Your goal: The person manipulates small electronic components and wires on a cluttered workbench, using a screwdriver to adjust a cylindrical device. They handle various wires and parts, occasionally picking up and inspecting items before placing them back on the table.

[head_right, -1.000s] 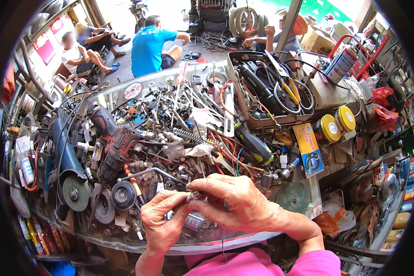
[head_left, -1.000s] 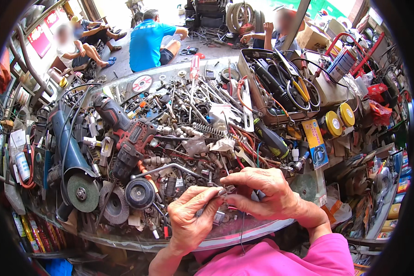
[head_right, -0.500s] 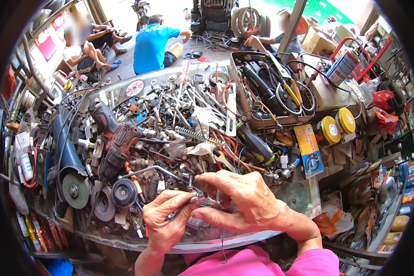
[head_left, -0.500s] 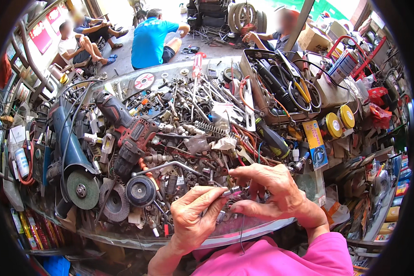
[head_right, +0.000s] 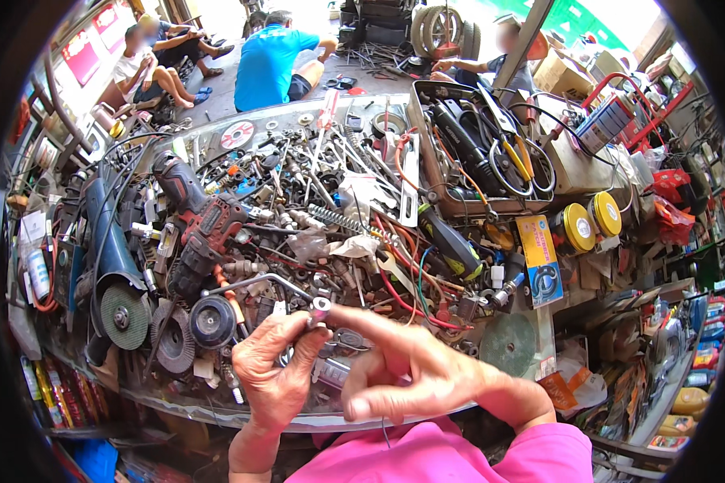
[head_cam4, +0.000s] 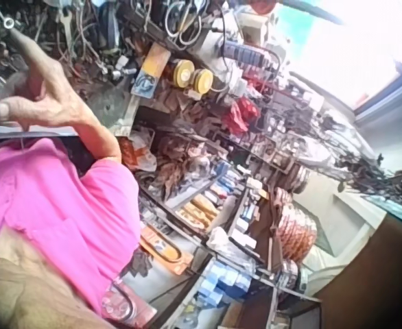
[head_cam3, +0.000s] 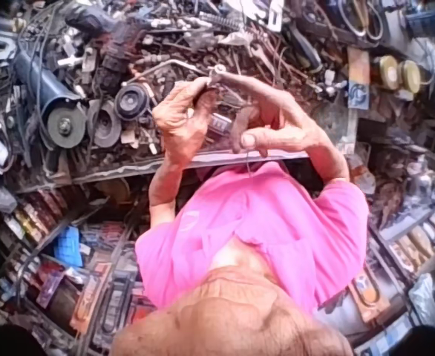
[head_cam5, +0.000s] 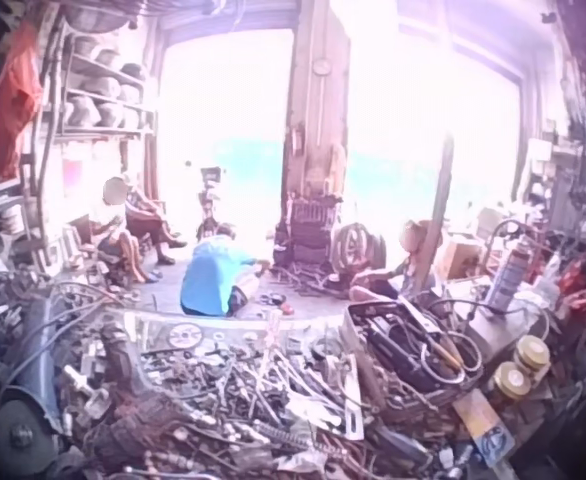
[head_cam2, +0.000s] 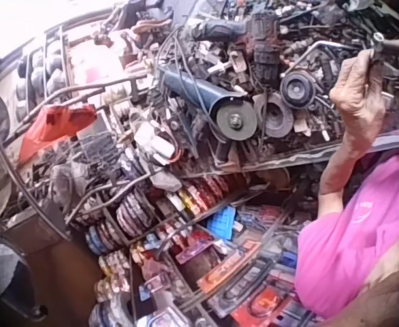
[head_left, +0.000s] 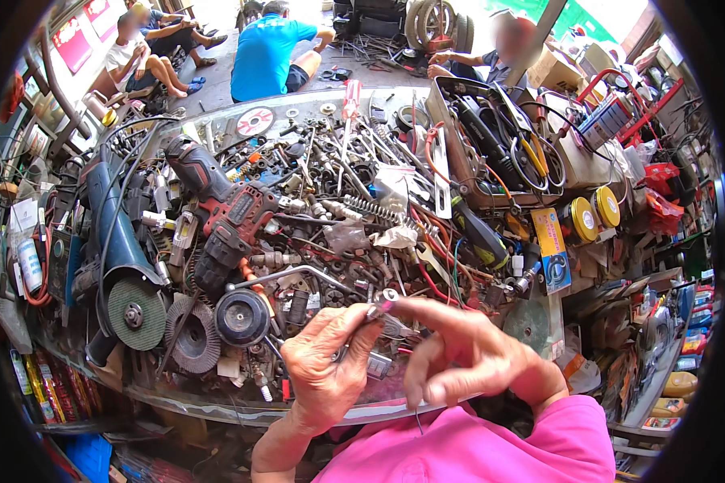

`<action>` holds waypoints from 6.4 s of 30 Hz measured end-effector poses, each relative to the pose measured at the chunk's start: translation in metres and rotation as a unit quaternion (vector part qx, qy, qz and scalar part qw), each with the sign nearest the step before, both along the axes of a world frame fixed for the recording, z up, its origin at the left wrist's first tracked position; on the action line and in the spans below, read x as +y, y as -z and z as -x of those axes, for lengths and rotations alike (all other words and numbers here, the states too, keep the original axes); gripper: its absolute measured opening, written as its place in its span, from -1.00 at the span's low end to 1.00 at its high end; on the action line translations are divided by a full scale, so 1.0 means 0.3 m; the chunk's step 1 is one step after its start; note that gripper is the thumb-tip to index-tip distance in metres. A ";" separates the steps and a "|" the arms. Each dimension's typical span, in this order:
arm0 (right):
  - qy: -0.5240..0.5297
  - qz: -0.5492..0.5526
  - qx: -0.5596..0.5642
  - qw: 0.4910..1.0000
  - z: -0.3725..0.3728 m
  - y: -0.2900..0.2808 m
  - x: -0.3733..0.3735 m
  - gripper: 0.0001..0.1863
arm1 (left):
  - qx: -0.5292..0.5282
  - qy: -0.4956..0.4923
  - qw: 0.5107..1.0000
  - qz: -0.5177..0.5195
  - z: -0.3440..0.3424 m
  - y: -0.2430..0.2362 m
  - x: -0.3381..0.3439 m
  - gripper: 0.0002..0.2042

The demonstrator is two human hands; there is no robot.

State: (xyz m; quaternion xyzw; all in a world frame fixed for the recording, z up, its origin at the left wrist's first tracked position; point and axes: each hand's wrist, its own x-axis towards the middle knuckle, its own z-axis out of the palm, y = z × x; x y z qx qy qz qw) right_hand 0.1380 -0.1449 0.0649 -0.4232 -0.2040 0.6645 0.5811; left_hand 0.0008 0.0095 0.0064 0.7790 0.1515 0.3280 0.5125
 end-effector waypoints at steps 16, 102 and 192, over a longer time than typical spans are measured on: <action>-0.009 -0.075 -0.060 0.995 0.016 -0.032 -0.031 -0.08 | -0.005 -0.061 0.996 0.061 0.013 -0.012 0.010 -0.87; 0.064 -0.235 -0.744 0.622 -0.411 -0.137 0.360 -0.84 | 0.174 -0.136 0.903 -0.368 0.005 0.100 0.093 -0.68; -0.123 0.000 -0.289 0.949 -0.563 0.149 0.738 -0.77 | 0.195 -0.079 0.907 -0.365 0.008 0.089 0.113 -0.69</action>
